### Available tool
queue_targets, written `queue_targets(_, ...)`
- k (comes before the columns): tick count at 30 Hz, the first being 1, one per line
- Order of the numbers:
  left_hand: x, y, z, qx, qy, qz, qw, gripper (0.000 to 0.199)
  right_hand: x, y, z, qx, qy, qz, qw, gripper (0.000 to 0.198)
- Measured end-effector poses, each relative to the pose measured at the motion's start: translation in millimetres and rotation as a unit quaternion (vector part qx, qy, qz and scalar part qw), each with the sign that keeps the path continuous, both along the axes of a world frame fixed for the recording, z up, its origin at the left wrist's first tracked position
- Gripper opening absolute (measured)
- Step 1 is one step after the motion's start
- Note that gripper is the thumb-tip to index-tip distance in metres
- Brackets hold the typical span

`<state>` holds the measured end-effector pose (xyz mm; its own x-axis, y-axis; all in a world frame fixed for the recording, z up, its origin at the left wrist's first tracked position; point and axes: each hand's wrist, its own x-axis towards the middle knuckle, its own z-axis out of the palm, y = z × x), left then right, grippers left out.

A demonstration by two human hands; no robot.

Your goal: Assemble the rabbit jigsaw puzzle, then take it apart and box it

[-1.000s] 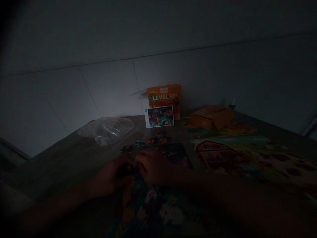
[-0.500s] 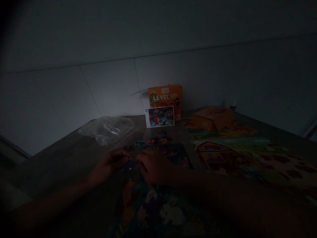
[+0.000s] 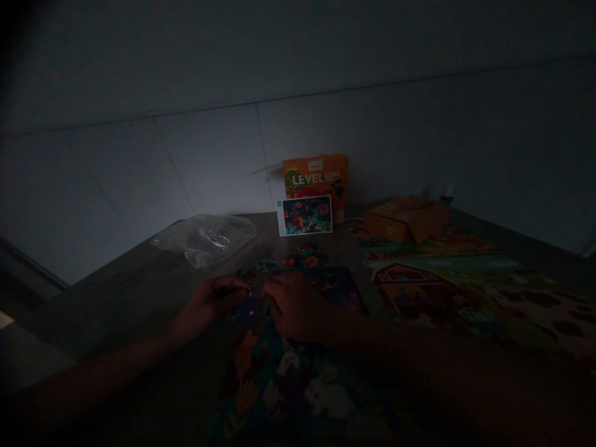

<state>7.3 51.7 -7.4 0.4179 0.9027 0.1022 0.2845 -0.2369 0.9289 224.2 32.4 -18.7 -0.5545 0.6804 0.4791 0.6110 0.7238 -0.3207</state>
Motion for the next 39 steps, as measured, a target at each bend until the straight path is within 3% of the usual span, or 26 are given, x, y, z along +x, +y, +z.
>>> queue_targets(10, 1, -5, 2.8, -0.033, 0.016, -0.043, 0.998, 0.028, 0, -1, 3, -0.003, -0.012, -0.004, 1.0, 0.019)
queue_targets(17, -36, -25, 7.9, -0.085, 0.036, -0.082, 0.992, 0.037, 0, 0, 0, -0.005, 0.008, -0.002, 1.0, 0.02)
queue_targets(26, -35, -45, 5.6, -0.01, 0.075, -0.097, 0.992, 0.022, -1, 0, -1, -0.001, 0.001, -0.007, 1.0, 0.019)
queue_targets(33, -31, -30, 5.8, 0.051, 0.063, -0.004, 0.997, 0.025, -2, 1, 1, -0.002, -0.005, -0.008, 1.0, 0.018)
queue_targets(39, -25, -24, 1.8, 0.103, 0.134, -0.067, 0.983, 0.026, -2, 1, 0, -0.008, -0.006, -0.012, 1.0, 0.019)
